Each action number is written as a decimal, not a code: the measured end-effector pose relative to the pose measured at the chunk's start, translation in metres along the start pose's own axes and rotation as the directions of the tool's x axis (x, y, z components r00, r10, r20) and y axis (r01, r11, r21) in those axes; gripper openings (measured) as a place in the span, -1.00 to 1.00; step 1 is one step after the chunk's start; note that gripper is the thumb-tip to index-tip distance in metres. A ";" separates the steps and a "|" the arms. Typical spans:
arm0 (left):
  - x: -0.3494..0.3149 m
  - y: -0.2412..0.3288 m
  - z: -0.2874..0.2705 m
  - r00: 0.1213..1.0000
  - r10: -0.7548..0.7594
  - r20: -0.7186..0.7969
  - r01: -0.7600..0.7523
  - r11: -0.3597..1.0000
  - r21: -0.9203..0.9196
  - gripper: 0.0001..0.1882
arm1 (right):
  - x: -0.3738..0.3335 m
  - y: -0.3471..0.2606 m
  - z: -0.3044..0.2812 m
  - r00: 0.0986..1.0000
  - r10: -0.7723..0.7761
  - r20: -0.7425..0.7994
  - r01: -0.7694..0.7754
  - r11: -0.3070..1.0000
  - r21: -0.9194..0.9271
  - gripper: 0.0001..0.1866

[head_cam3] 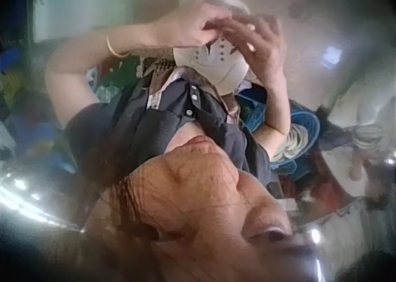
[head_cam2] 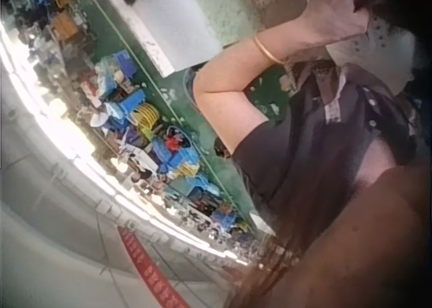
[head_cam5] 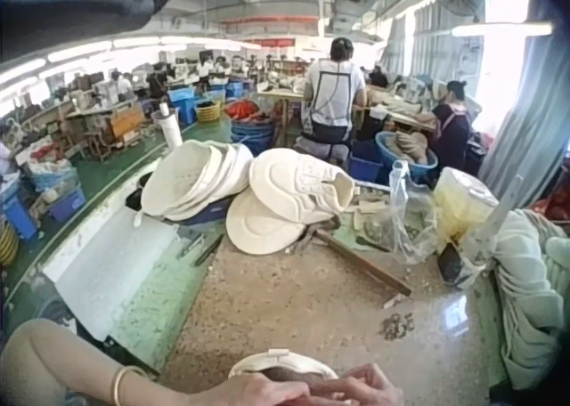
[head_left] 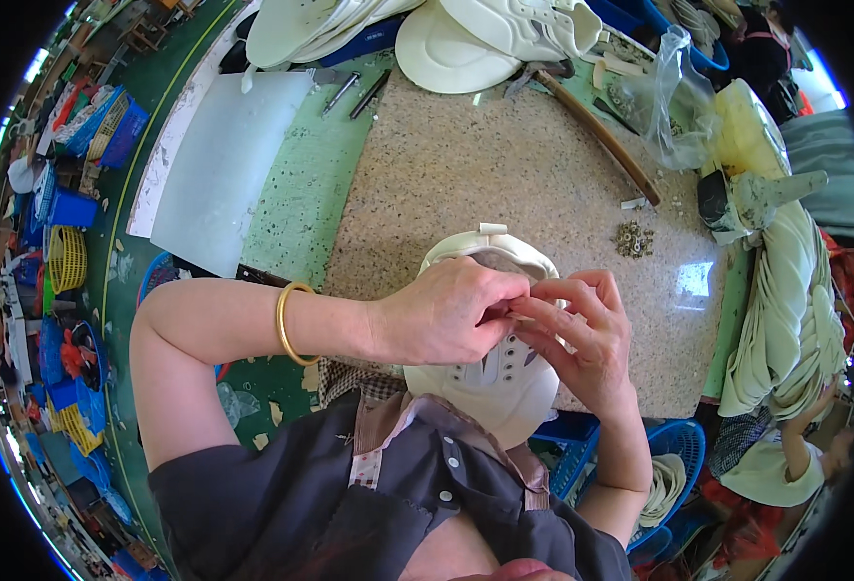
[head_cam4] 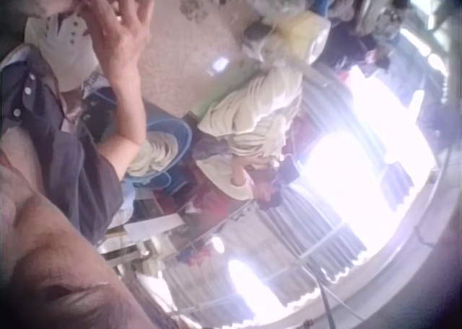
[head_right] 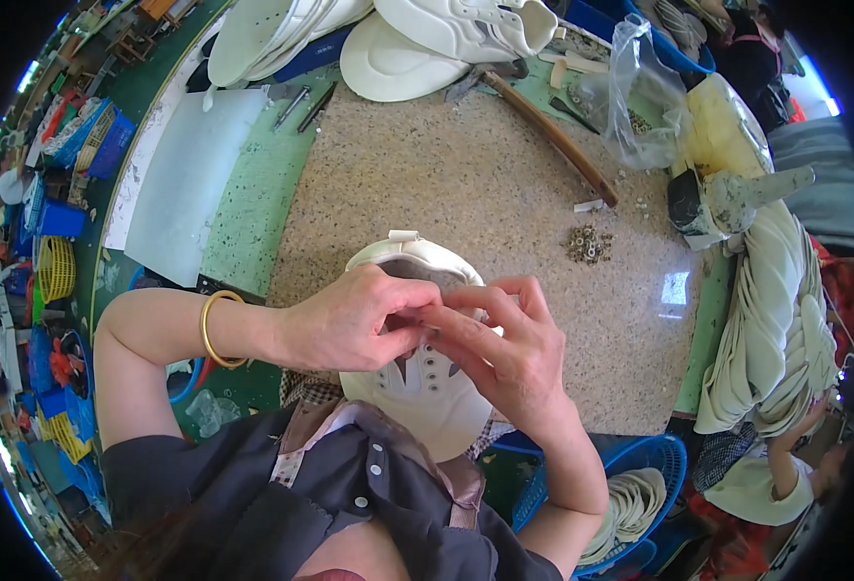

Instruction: The person applies eyelets to the lacing holes of a white shoe upper by hand, taking eyelets from a small pile on the table and pressing them into the pre-punched holes.

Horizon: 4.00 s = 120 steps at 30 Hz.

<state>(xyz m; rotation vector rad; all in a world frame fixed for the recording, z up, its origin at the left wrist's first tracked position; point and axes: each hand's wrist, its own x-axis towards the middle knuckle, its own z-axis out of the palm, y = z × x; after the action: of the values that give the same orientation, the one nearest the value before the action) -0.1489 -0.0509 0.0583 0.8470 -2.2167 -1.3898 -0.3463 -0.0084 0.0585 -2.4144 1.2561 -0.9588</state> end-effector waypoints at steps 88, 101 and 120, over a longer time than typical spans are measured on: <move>-0.017 -0.020 -0.047 0.875 -0.369 0.313 0.455 0.847 -0.273 -0.84 | -0.009 -0.003 0.069 0.955 0.172 -0.240 -0.092 0.945 0.314 -0.74; -0.021 -0.015 -0.042 0.951 -0.219 0.216 0.247 0.963 -0.111 -0.77 | 0.017 -0.001 0.045 0.991 0.072 -0.109 -0.047 0.974 0.220 -0.64; -0.050 -0.005 -0.069 0.993 -0.115 -0.008 0.105 0.933 -0.344 -0.87 | 0.007 0.030 0.059 0.903 0.379 0.199 -0.406 0.607 0.683 -0.31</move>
<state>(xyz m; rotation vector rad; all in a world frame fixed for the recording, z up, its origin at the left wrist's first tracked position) -0.0684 -0.0648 0.0834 0.8662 -1.8488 -1.7405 -0.3241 -0.0359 0.0023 -1.4562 1.0569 -1.0088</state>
